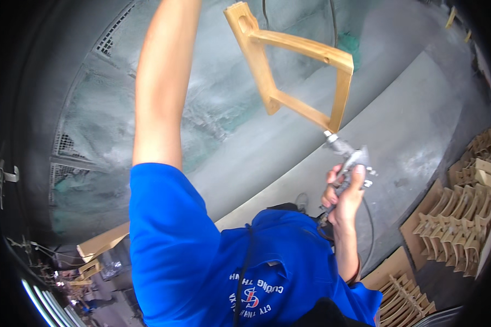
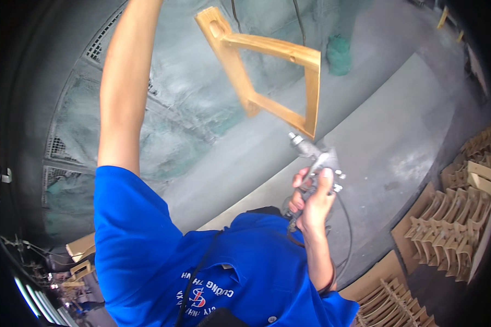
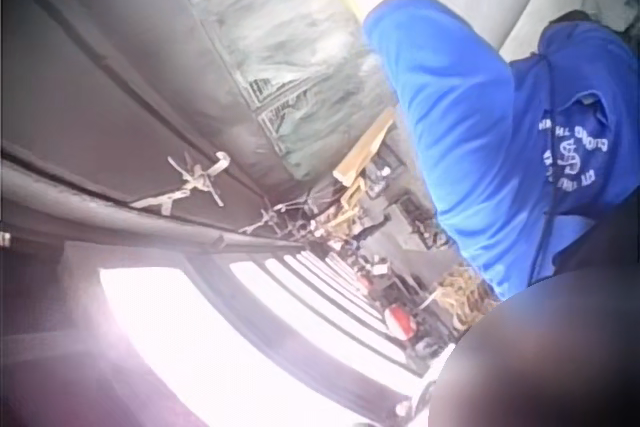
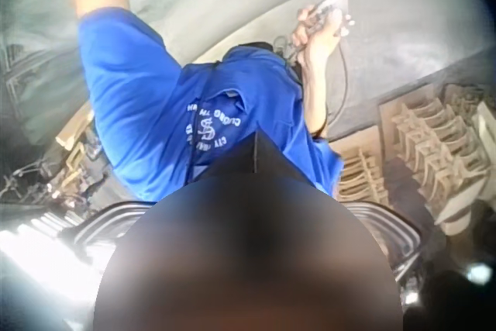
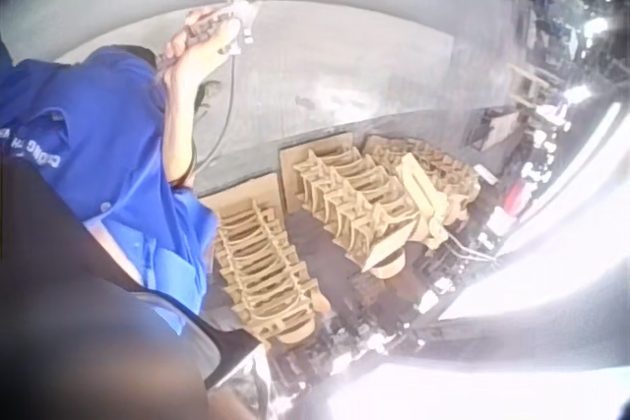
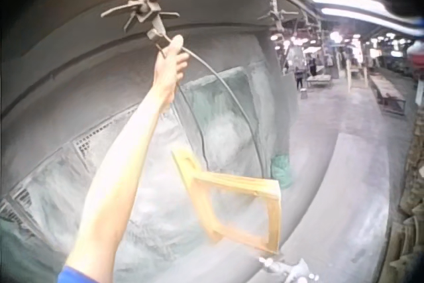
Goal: The person uses a spray gun to apply finish to wooden chair frames suspended from a conveyor. They rotate each frame to coat all sides, then move to the next unit. A coworker occasionally assists by handing over frames.
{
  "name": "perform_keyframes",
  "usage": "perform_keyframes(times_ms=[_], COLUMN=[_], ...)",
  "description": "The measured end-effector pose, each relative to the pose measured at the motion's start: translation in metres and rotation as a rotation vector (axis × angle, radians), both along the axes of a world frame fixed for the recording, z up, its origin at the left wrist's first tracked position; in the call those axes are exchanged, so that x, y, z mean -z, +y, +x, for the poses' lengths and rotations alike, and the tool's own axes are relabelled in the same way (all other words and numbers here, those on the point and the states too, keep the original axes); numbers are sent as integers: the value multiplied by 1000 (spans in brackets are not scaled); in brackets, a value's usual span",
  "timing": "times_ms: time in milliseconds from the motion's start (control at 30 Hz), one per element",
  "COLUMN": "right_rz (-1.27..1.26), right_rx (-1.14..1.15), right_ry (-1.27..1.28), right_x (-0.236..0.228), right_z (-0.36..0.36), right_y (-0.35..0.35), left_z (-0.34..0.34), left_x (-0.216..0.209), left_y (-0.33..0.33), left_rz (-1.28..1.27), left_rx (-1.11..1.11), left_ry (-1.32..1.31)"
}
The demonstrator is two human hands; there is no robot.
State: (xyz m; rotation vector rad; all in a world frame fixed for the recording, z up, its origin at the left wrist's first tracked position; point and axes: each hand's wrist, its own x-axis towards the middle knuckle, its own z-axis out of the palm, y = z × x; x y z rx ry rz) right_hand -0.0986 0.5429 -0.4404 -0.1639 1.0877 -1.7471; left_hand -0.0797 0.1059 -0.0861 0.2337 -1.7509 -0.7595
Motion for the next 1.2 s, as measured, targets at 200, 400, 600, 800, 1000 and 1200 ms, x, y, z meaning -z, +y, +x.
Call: perform_keyframes(times_ms=[200, 400, 600, 800, 1000, 1200], right_rz=[333, 434, 604, 377, 511, 605], right_rx=[-55, -45, -274, -514, -985, -970], right_ry=[211, 547, 1106, 1077, 547, 628], right_x=[50, 47, 44, 65, 154, 202], right_z=[-7, -41, -37, -25, -32, -52], right_y=[29, 93, 84, 90, 111, 141], left_z=[96, 174, 111, 48, 11, -10], left_x=[251, 543, 561, 561, 605, 618], left_y=[90, 323, 394, 397, 409, 417], left_rz=[104, 716, 1670, 2298, 2519, 2591], left_rx=[-381, 80, 1171, 1270, 665, 472], left_ry=[322, -1057, -537, 162, 106, 142])
